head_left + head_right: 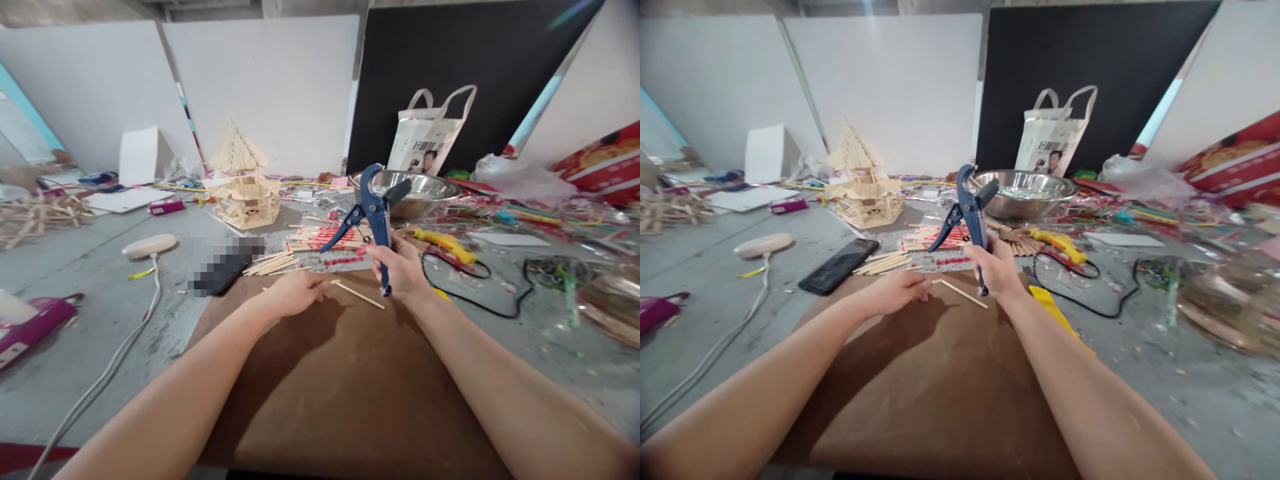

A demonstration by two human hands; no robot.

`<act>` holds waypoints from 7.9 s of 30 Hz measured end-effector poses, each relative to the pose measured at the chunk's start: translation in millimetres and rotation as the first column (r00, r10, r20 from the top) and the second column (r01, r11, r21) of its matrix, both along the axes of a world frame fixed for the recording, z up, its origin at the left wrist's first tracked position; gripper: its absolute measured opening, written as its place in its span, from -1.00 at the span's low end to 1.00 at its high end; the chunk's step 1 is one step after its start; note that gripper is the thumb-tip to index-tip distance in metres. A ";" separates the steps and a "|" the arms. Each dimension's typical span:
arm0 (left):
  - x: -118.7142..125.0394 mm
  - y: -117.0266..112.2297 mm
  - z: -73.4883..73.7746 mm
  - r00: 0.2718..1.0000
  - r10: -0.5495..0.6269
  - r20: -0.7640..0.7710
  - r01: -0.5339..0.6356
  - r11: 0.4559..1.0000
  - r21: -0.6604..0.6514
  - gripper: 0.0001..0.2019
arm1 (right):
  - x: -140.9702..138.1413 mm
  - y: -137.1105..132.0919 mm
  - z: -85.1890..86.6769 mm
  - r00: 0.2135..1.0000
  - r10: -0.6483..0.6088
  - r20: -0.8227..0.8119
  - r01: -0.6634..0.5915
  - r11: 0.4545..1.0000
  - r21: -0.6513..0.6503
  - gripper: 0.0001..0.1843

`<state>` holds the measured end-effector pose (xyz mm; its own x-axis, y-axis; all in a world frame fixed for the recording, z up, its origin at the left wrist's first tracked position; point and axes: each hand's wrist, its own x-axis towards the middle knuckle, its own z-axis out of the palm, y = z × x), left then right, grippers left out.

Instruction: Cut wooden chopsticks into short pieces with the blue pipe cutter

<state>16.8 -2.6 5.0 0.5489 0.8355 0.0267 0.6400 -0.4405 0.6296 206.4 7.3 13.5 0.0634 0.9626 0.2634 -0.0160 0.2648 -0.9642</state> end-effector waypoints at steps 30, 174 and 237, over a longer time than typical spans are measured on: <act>18.0 -0.1 -10.9 0.645 0.473 0.600 -0.404 0.878 -0.257 -0.69 | -26.2 -19.6 6.9 0.879 0.457 -0.135 -0.474 0.869 -0.143 -0.62; -12.0 26.5 -23.5 0.920 0.377 -0.103 -0.294 0.841 0.453 -0.74 | 2.4 6.3 -12.8 0.075 -0.122 0.990 0.304 0.948 0.094 -0.44; 23.8 2.4 -18.0 0.448 0.369 0.814 0.067 0.895 -0.442 -0.83 | -21.4 -13.4 -5.5 0.661 -0.071 0.747 -0.091 0.981 0.174 -0.76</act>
<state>40.6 -0.2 -13.0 0.2777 0.9567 0.0877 -0.3042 0.0009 0.9526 185.0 -6.1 8.0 -0.2420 0.8913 0.3834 0.6839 0.4370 -0.5843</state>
